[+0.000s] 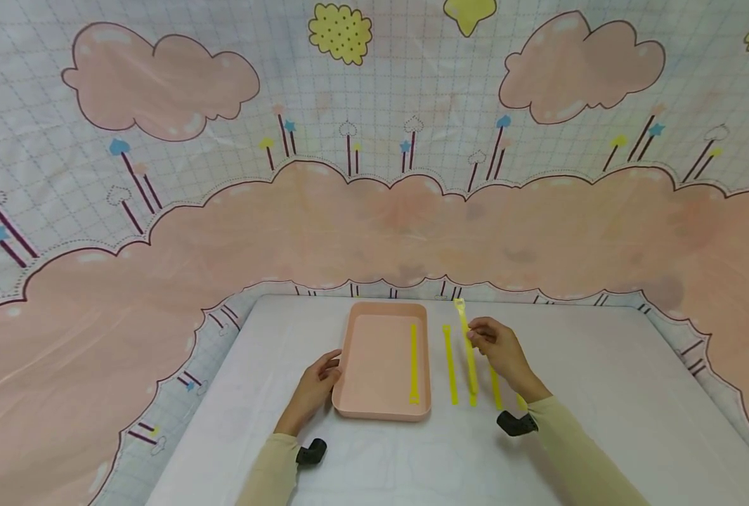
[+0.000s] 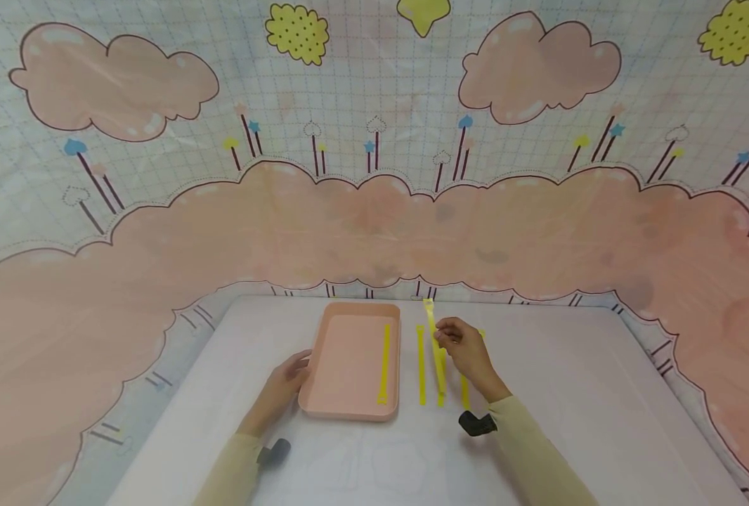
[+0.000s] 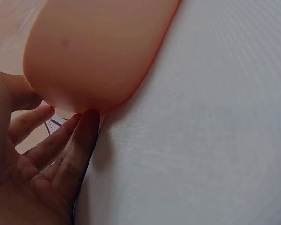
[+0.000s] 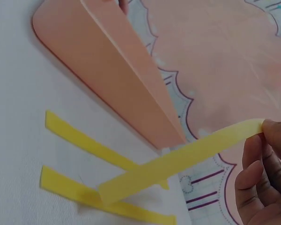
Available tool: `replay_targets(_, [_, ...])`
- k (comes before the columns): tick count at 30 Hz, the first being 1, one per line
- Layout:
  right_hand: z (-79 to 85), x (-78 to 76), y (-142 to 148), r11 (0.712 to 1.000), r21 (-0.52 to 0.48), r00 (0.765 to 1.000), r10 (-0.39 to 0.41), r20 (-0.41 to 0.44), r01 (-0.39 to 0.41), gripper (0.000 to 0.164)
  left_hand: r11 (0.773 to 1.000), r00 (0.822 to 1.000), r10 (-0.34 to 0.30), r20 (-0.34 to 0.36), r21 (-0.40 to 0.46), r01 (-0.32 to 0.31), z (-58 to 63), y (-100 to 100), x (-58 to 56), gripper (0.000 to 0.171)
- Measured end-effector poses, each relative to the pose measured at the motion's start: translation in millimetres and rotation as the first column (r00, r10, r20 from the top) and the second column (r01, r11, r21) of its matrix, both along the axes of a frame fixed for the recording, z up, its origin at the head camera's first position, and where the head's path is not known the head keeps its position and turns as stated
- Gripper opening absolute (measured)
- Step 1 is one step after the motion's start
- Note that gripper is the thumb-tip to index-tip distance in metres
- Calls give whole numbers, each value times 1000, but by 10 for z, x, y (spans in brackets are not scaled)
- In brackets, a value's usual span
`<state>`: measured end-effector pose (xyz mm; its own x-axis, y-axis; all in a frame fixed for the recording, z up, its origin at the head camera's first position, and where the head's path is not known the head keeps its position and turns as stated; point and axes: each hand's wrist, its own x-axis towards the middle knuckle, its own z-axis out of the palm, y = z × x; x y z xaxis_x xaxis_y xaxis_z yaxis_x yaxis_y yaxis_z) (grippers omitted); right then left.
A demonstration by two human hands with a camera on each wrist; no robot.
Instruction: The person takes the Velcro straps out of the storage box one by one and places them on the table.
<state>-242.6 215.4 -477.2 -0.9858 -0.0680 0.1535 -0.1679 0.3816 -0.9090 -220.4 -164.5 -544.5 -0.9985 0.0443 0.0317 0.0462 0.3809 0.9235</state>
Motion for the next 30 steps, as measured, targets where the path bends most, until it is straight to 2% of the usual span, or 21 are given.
replay_targets(6, [-50,-5,158,999,-22,998,-45,33,45,29,1000,1000,-5,-8,1,5,-5,-6,-4,43])
replay_targets(13, [-33,31,325,991,-62,991,-112,68,116,30,1000,1000,-1,-6,-2,1,-3,-8,5,44])
replay_targets(25, [-74,73,605,988,-40,984,-147,96,151,32,1000,1000,2,-7,-14,-2,-13,-4,-18,45])
replay_targets(30, [-94,96,699,986,-27,978,-160,136,165,35,1000,1000,4,-12,-22,-4,-28,1,-27,44])
